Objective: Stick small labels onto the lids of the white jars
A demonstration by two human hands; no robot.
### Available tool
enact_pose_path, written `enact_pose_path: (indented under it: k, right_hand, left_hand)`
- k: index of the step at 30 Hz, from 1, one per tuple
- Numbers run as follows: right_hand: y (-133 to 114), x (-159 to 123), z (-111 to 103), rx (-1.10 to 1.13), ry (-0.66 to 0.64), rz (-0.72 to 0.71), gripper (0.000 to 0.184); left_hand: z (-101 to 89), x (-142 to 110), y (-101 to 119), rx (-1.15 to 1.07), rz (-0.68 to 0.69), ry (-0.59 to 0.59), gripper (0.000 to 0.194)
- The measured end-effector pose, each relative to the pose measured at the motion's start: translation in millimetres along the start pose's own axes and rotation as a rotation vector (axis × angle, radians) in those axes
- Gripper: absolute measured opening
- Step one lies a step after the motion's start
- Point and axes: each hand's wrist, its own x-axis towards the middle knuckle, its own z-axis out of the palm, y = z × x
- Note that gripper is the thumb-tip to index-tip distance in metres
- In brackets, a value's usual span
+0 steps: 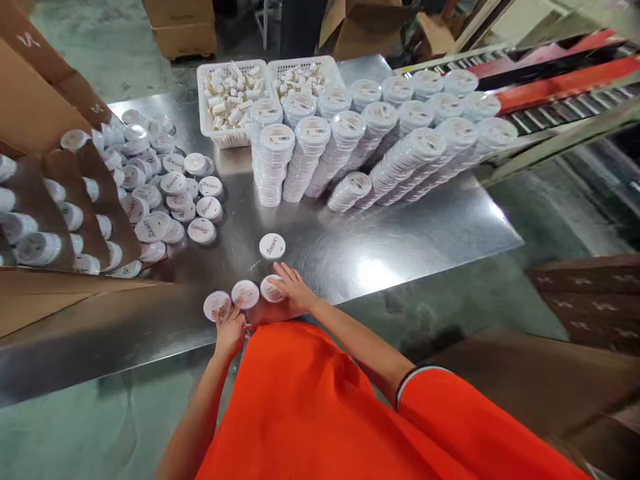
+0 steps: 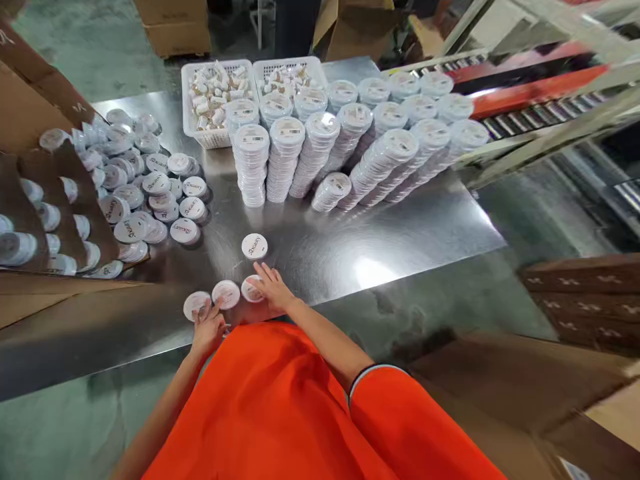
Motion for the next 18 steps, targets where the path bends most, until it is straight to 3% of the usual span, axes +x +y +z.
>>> enact_pose_path:
  k: [4, 7, 11, 14, 18]
  right_hand:
    - [-16, -1, 5, 0.045, 0.068, 0.167, 0.091]
    - [-28, 2, 6, 0.084, 0.088, 0.260, 0.082]
    - [-28, 8, 2, 0.089, 0.037, 0.221, 0.073]
    - [-20, 10, -1, 0.081, 0.019, 0.143, 0.085]
    - [-20, 14, 1, 0.134, 0.108, 0.305, 0.091]
  left_hand:
    - [5.7, 0, -4, -0.016, 0.000, 0.030, 0.018]
    - [7.6, -1, -6, -0.041, 0.009, 0.041, 0.019]
    - [8.5, -1, -7, -0.062, 0.011, 0.048, 0.022]
    - [8.8, -1, -7, -0.072, 0.017, 0.073, 0.020]
    - [7.6, -2, -7, -0.084, 0.005, 0.057, 0.018]
